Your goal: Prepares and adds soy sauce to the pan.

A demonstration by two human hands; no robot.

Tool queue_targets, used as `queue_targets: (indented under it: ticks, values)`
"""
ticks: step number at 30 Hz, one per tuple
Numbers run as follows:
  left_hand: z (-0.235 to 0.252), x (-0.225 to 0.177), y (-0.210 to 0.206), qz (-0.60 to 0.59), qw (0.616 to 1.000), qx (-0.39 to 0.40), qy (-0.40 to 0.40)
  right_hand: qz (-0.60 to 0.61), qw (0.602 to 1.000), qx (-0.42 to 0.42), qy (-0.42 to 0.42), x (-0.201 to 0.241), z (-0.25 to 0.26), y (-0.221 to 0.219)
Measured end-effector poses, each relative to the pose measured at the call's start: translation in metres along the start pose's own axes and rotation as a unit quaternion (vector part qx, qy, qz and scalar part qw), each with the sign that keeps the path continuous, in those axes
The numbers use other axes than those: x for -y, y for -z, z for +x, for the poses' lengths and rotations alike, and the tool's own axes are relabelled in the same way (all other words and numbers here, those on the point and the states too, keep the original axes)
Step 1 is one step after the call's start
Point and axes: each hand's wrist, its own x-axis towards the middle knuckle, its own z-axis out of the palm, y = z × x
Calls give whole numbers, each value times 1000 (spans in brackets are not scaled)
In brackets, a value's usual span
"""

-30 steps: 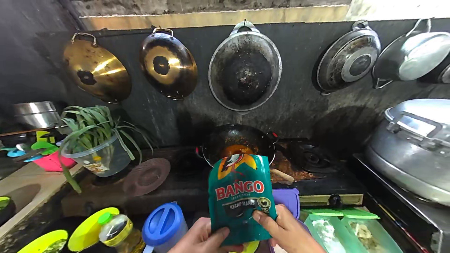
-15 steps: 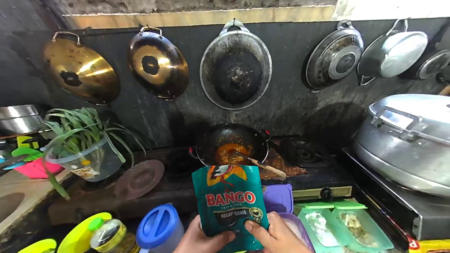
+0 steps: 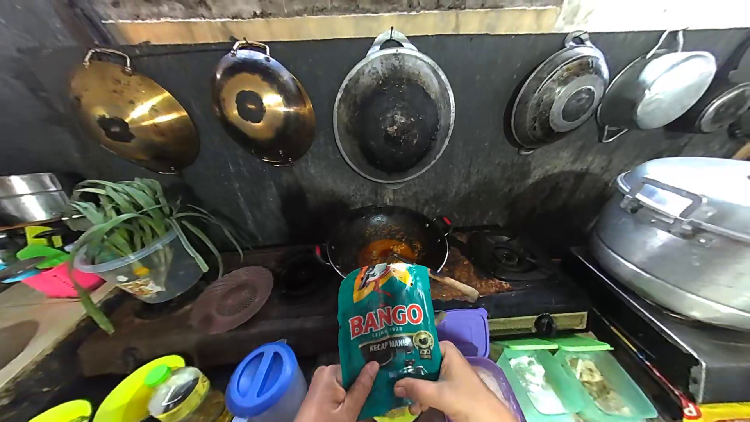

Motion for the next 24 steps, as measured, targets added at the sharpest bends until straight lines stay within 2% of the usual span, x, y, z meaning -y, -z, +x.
queue_targets:
  ticks: [2,4,7,9,11,13,15,18,24]
  values:
    - [-1,0,3,6,1000,-8,-19,20,1000,-14,-15,2,3,-4]
    - [-2,-1,4,5,999,-16,-29,6,999,-51,7,0,6,-6]
    - [-2,-3,4,-1,999,-19,-28,-14,995,-93,16,-2,8,-9]
    - [2,-3,7,5,1000,-12,-15,-18,995,-92,21,-5,12,-7]
    - [8,-1,15,31,999,9,6,-16,999,-29,28,-10,18,6]
    - [13,0,23,62,997,36,23,19,996,83,18,-11,26,23]
    - [17,-2,27,88,994,61,19,77,989,124,-15,-4,34,25]
    - [20,-2,25,109,992,70,-8,75,995,62,-36,2,39,10]
    - [21,3,26,92,994,47,-22,99,993,-54,38,-14,44,-10]
